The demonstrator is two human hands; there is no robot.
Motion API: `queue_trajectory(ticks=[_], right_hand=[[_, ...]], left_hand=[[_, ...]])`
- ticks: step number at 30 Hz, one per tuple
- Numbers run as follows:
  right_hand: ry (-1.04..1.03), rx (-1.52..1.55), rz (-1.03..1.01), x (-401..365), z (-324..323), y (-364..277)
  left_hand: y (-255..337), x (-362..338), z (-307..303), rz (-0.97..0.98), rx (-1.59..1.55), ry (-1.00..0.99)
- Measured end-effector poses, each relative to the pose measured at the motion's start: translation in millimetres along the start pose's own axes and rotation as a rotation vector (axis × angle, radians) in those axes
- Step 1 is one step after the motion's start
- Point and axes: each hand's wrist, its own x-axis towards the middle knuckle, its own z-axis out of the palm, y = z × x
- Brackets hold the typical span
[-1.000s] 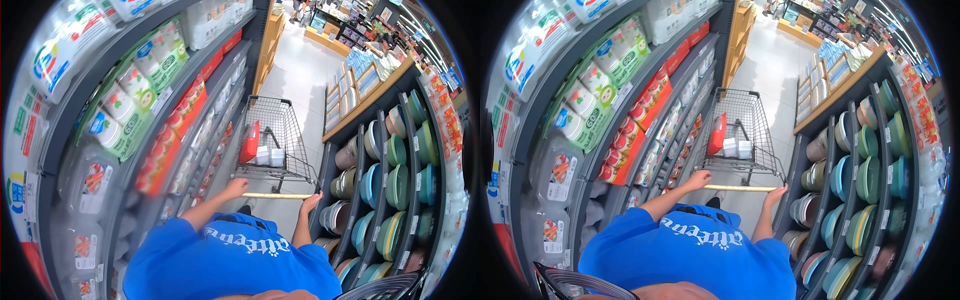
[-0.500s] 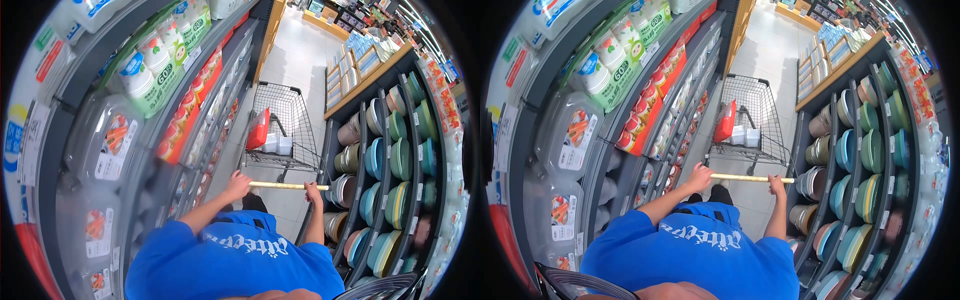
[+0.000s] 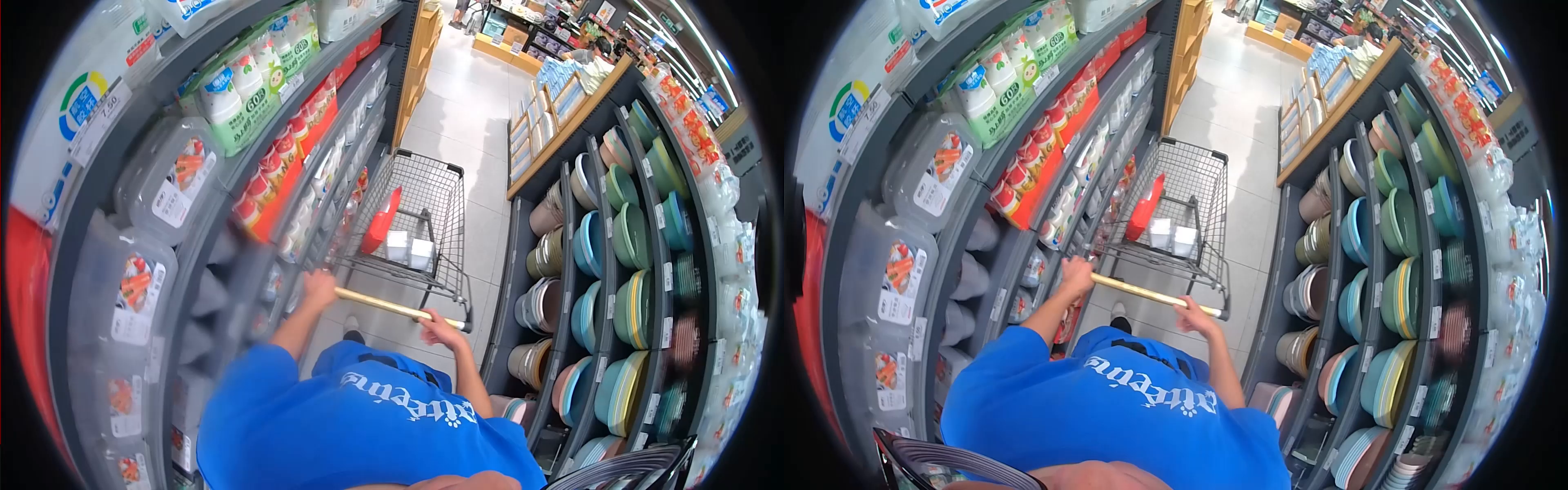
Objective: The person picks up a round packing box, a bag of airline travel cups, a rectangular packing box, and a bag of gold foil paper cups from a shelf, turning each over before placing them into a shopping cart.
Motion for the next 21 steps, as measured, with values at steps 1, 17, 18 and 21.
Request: queue_trajectory(ticks=[1,17,18,21], right_hand=[[-0.045,0.096,-0.006,-11,12,1],[-0.874,0.605,-0.042,-30,65,88],[-0.875,0.64,-0.011,-36,68,91],[-0.89,0.644,-0.01,-45,78,104]], left_hand=[[-6,-1,7,-0.035,-0.026,0.02],[36,-146,21,-0.326,-0.184,-0.001],[37,-152,21,-0.32,-0.18,-0.019],[28,-168,33,-0.267,-0.186,-0.064]])
